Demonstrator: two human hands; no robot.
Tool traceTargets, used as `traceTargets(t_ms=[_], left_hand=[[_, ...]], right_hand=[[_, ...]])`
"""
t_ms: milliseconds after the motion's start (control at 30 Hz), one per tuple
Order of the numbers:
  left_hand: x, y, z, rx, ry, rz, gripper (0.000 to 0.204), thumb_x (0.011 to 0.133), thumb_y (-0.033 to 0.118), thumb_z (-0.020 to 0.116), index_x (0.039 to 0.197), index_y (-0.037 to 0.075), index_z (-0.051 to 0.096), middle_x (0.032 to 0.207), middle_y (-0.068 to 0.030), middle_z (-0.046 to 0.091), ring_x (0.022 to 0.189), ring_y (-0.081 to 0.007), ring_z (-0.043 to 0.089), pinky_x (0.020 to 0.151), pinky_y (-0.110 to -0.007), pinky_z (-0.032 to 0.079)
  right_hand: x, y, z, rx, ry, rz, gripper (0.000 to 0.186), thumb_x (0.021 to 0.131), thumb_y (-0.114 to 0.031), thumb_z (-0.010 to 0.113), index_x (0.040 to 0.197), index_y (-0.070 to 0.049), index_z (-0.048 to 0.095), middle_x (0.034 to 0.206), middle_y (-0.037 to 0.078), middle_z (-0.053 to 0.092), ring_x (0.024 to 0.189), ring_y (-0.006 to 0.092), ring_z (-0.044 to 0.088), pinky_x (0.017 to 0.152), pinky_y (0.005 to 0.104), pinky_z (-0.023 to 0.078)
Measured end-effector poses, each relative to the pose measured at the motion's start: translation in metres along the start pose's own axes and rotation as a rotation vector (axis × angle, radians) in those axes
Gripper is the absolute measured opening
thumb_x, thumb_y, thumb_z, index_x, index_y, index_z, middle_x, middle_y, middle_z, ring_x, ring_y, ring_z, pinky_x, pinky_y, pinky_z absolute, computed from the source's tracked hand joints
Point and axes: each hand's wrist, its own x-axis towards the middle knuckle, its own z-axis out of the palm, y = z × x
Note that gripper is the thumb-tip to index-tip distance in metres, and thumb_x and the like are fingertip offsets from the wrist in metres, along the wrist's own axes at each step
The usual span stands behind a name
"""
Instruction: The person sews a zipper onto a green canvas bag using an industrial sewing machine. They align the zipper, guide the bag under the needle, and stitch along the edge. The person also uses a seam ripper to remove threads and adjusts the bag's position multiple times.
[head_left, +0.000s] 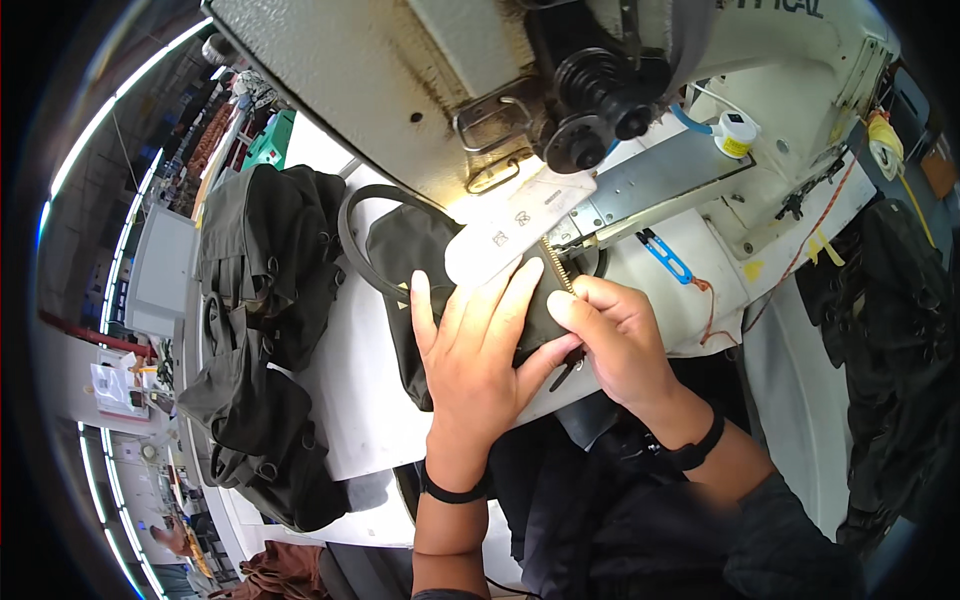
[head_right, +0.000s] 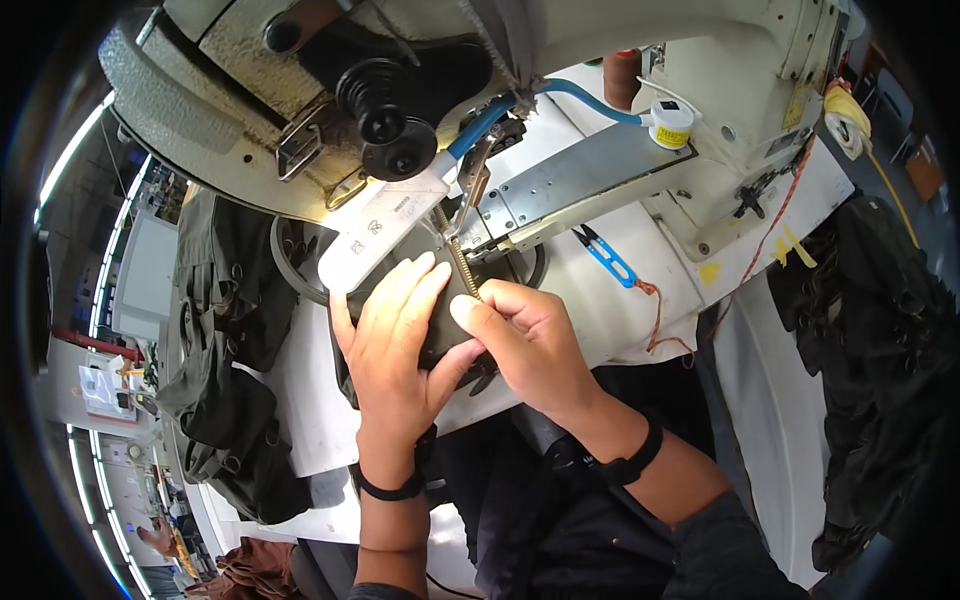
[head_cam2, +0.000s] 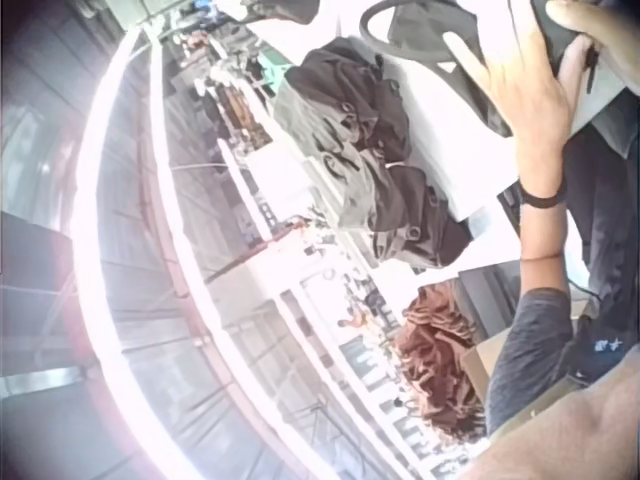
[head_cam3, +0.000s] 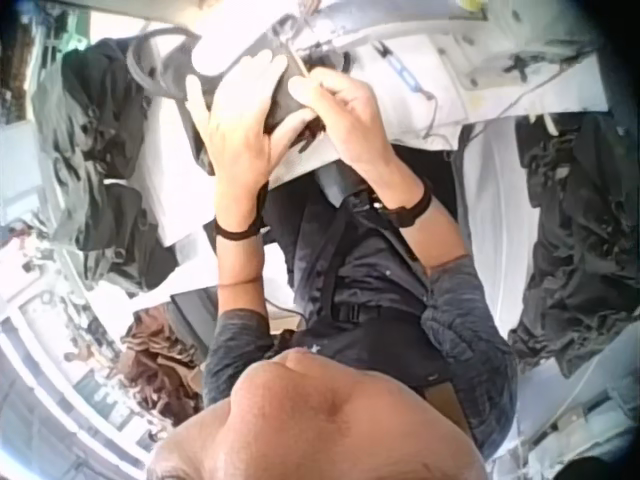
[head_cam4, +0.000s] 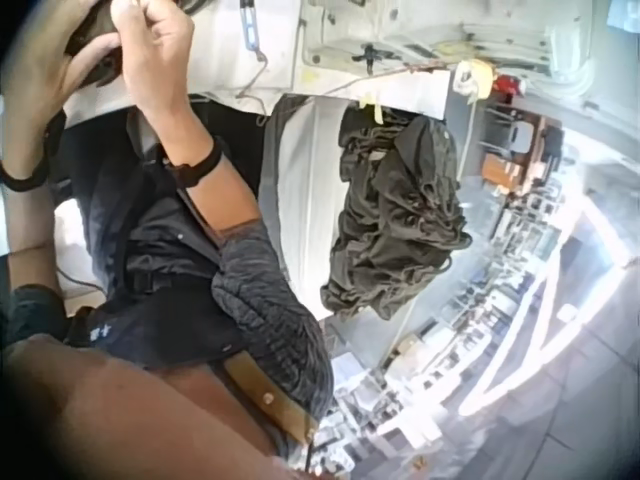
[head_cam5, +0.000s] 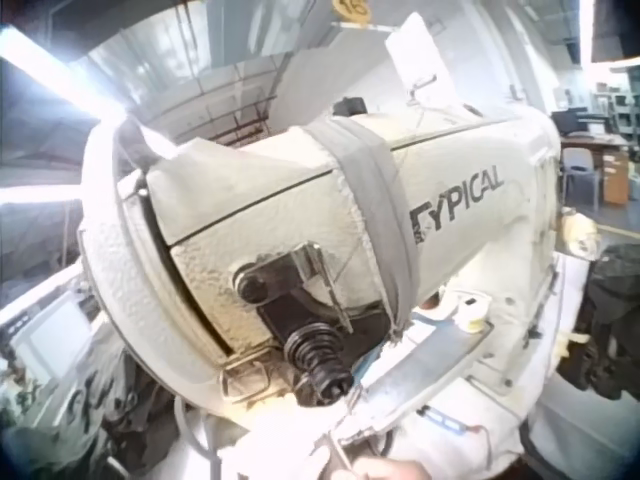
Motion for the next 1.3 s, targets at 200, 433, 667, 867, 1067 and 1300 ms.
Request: traceTargets(t_ms=[200, 433, 667, 867, 1067, 1300], left_hand=[[0.013, -0.023, 0.011, -0.107, 0.105, 0.024, 0.065, 0.077, 0.046, 0.089, 0.125, 0.004, 0.071, 0.125, -0.0125, 0.076, 0.12, -0.0313, 0.069, 0.119, -0.054, 0.035], [0.013, -0.03, 0.018, -0.123, 0.154, 0.018, 0.06, 0.082, 0.043, 0.086, 0.123, 0.002, 0.07, 0.123, -0.0124, 0.074, 0.116, -0.029, 0.069, 0.123, -0.056, 0.033], [-0.013, 0.005, 0.033, -0.222, 0.26, -0.11, 0.053, 0.083, 0.013, 0.08, 0.133, 0.006, 0.062, 0.139, -0.0107, 0.066, 0.131, -0.0309, 0.061, 0.121, -0.058, 0.034], [-0.007, 0.003, 0.036, -0.212, 0.395, -0.111, 0.041, 0.082, 0.005, 0.076, 0.123, 0.008, 0.068, 0.128, -0.0079, 0.071, 0.119, -0.0284, 0.067, 0.107, -0.048, 0.045], [-0.006, -0.004, 0.039, -0.162, 0.45, -0.017, 0.031, 0.08, 0.005, 0.079, 0.111, 0.008, 0.074, 0.115, -0.0055, 0.073, 0.104, -0.0253, 0.069, 0.092, -0.04, 0.051], [-0.003, -0.004, 0.04, -0.168, 0.492, 0.049, 0.028, 0.077, 0.001, 0.083, 0.105, 0.006, 0.079, 0.102, -0.0043, 0.076, 0.085, -0.0215, 0.07, 0.075, -0.034, 0.051]], right_hand=[[0.019, 0.0, 0.008, -0.09, 0.068, -0.021, 0.035, 0.106, -0.012, 0.064, 0.073, -0.007, 0.055, 0.071, -0.01, 0.048, 0.068, -0.0008, 0.037, 0.057, 0.022, 0.031], [0.024, -0.005, 0.019, -0.159, 0.153, -0.031, 0.025, 0.105, -0.012, 0.065, 0.083, -0.002, 0.068, 0.078, -0.006, 0.061, 0.073, 0.0012, 0.05, 0.065, 0.0216, 0.041], [0.015, -0.011, 0.011, -0.411, 0.14, -0.064, 0.017, 0.106, -0.011, 0.064, 0.105, 0.003, 0.073, 0.09, 0.0, 0.07, 0.08, 0.0056, 0.061, 0.074, 0.0222, 0.049], [0.013, -0.027, 0.001, -0.423, 0.085, 0.012, 0.017, 0.104, -0.012, 0.067, 0.107, 0.003, 0.074, 0.088, 0.001, 0.07, 0.078, 0.0058, 0.061, 0.073, 0.0223, 0.049], [0.018, -0.014, -0.006, -0.259, 0.004, 0.066, 0.015, 0.104, -0.013, 0.069, 0.099, 0.0, 0.074, 0.08, -0.003, 0.065, 0.071, 0.0007, 0.053, 0.062, 0.0184, 0.04], [0.014, 0.004, -0.002, -0.063, 0.062, -0.025, 0.015, 0.105, -0.012, 0.067, 0.096, 0.0, 0.072, 0.075, -0.005, 0.062, 0.066, -0.0002, 0.049, 0.058, 0.0187, 0.039]])
